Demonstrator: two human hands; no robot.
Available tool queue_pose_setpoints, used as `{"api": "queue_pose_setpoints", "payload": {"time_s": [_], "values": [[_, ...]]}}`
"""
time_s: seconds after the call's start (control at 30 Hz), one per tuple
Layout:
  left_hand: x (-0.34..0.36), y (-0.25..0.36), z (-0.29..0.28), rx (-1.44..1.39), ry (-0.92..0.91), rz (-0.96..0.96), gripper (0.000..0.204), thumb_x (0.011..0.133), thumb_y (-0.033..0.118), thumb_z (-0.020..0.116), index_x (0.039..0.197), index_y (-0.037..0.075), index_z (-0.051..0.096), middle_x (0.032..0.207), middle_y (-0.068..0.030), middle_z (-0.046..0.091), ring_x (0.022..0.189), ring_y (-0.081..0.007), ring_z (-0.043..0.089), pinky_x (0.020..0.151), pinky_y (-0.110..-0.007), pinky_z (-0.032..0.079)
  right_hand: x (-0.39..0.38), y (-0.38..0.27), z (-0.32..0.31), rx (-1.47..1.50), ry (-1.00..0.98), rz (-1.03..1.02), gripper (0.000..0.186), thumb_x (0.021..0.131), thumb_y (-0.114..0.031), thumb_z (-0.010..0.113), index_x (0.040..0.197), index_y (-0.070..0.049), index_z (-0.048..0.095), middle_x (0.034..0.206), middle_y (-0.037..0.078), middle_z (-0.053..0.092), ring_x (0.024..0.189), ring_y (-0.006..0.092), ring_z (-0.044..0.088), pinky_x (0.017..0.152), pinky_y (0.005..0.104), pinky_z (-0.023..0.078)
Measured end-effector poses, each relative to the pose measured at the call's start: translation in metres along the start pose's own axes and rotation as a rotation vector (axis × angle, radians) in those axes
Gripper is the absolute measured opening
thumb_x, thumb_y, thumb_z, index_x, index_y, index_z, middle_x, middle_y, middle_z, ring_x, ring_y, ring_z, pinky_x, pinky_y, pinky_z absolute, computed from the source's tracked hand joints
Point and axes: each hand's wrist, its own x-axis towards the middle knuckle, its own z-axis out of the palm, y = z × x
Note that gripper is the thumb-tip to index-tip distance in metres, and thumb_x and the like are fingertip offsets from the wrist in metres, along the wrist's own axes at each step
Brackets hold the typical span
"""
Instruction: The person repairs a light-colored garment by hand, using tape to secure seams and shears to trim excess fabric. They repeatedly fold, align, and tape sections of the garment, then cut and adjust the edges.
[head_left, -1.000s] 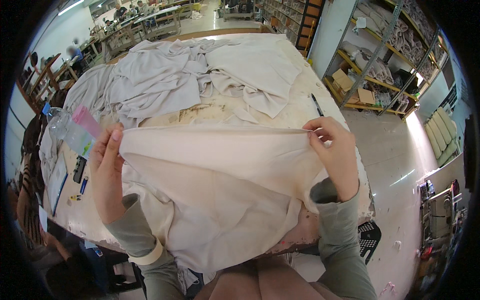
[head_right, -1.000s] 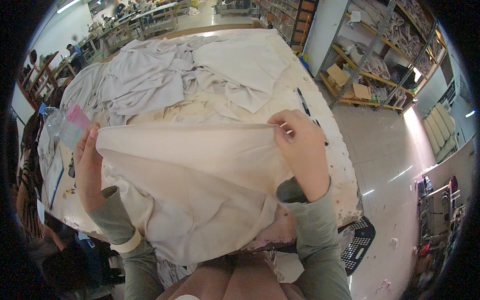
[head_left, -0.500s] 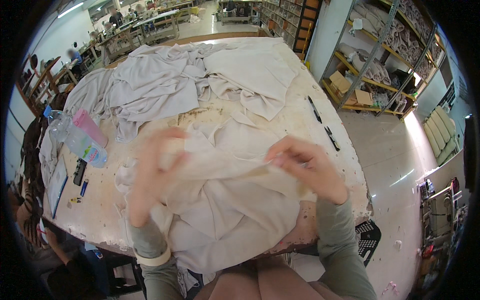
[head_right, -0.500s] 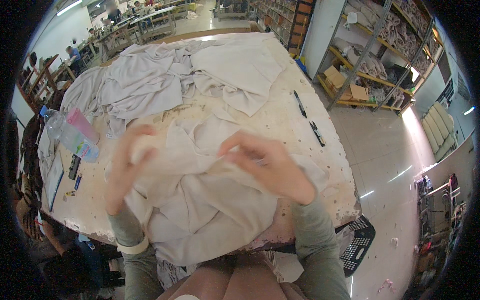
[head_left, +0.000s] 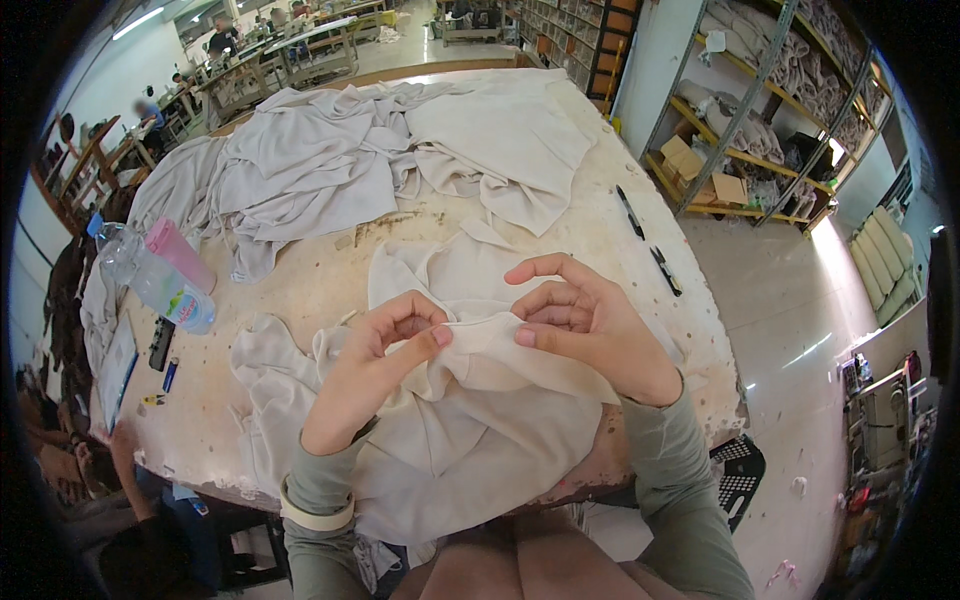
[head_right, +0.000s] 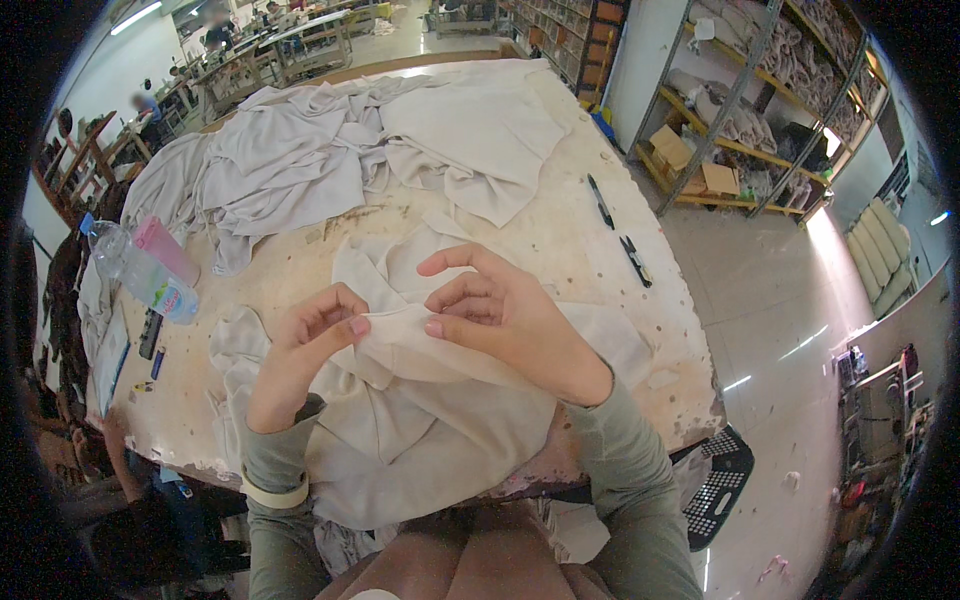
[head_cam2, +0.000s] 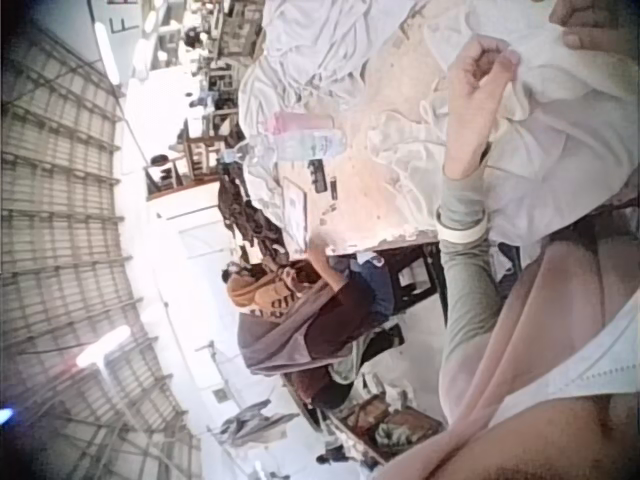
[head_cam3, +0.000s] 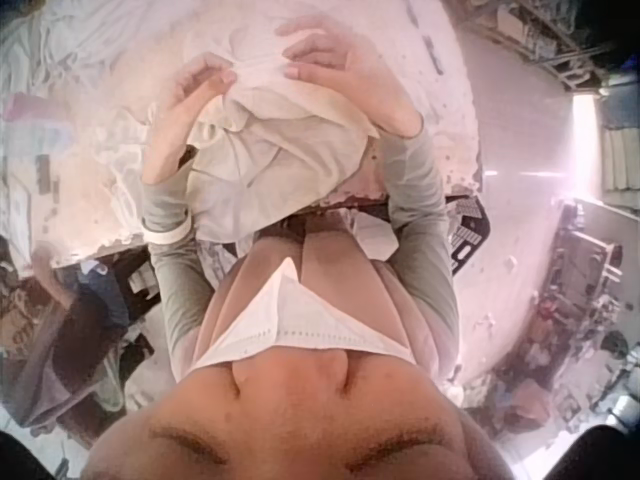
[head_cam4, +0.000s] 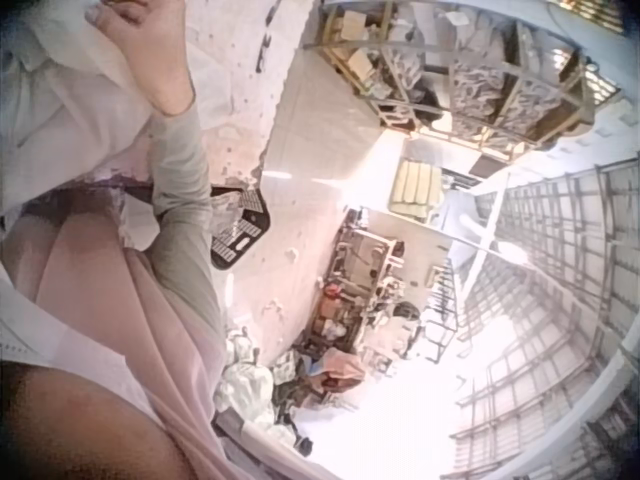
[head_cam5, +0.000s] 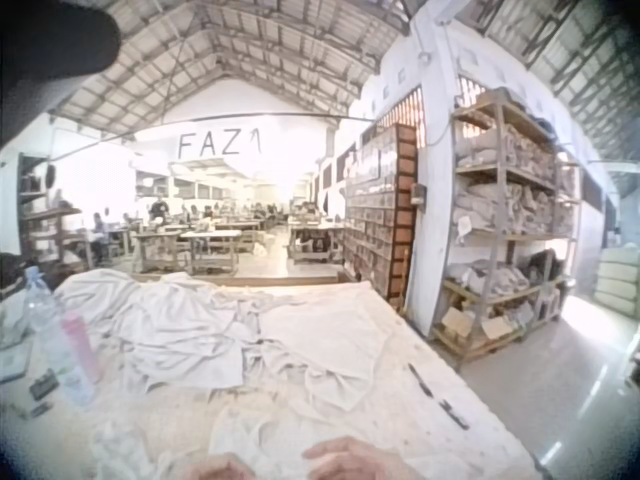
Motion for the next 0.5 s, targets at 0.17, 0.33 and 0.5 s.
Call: {"api": "queue_pose_setpoints", "payload": {"time_s": [0.17,0.33,0.5], "values": [[0.002,-0.004,0.025,0.213,0.057,0.291,0.017,0.084,0.010,0.064,0.096,-0.001,0.060,0.085,-0.0014,0.062,0.087,-0.0103,0.055,0.082,-0.024,0.041,0.003,0.014,0.012,-0.048,0.006,-0.070,0.043,0.083,-0.002,0.066,0.121,-0.006,0.047,0.089,0.003,0.059,0.085,0.0094,0.058,0.077,0.0228,0.047],[-0.002,-0.005,0.006,0.112,0.232,0.170,0.014,0.083,0.011,0.065,0.093,0.001,0.061,0.085,-0.0011,0.061,0.085,-0.0091,0.054,0.082,-0.023,0.040,0.009,0.019,0.006,-0.201,-0.044,-0.082,0.023,0.084,-0.006,0.067,0.105,-0.001,0.059,0.086,0.001,0.062,0.081,0.0066,0.057,0.074,0.0208,0.045],[-0.002,0.001,-0.030,-0.003,0.442,0.206,0.008,0.085,0.012,0.061,0.089,0.004,0.060,0.081,0.0022,0.056,0.077,-0.0059,0.048,0.073,-0.020,0.036,0.005,0.010,-0.008,-0.286,-0.033,-0.017,0.016,0.085,-0.013,0.067,0.092,0.002,0.065,0.081,0.000,0.063,0.075,0.0057,0.056,0.071,0.0204,0.044]]}}
